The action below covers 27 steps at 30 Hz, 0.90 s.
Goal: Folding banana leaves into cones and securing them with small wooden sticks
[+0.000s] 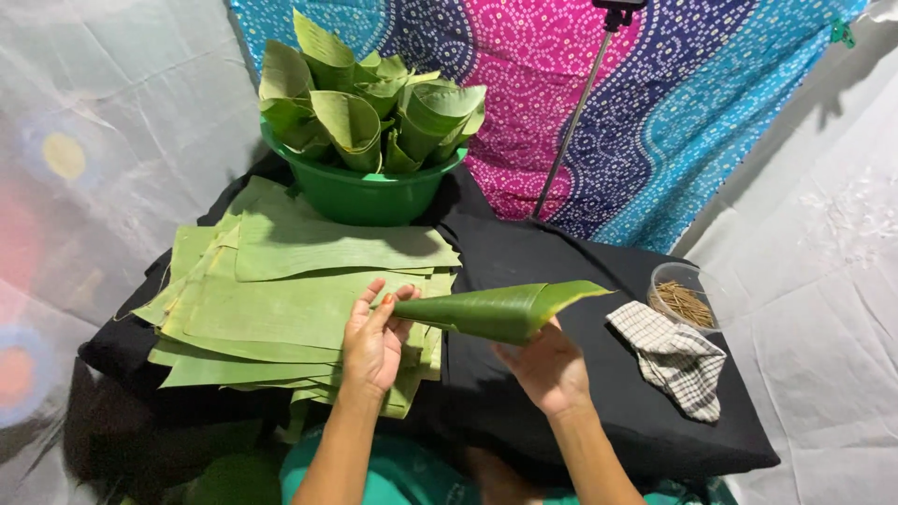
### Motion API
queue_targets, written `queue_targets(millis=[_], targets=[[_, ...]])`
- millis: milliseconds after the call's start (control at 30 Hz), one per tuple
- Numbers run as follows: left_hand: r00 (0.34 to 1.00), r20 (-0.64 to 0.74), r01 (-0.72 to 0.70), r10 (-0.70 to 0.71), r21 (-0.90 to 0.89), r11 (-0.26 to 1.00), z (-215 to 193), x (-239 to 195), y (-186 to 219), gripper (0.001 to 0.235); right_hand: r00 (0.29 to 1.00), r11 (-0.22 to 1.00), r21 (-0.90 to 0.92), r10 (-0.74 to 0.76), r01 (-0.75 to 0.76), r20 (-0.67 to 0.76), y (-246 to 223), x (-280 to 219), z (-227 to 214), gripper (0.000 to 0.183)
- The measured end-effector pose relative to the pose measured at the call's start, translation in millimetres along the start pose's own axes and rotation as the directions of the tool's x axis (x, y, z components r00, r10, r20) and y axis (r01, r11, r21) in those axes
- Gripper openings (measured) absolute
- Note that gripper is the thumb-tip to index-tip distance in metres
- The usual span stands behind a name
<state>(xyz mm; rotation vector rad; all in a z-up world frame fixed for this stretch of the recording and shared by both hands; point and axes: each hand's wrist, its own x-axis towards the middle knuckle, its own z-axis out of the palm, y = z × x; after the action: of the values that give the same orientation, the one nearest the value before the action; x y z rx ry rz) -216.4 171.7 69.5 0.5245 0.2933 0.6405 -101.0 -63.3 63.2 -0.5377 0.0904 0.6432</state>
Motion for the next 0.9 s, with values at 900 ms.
queue_targets(millis=[900], targets=[[0.903,0.351,-0.405,0.246,0.511,0.758,190,136,108,0.083,0.782,0.670,-0.412,-0.465,0.618,0.415,-4,158,292,0.032]])
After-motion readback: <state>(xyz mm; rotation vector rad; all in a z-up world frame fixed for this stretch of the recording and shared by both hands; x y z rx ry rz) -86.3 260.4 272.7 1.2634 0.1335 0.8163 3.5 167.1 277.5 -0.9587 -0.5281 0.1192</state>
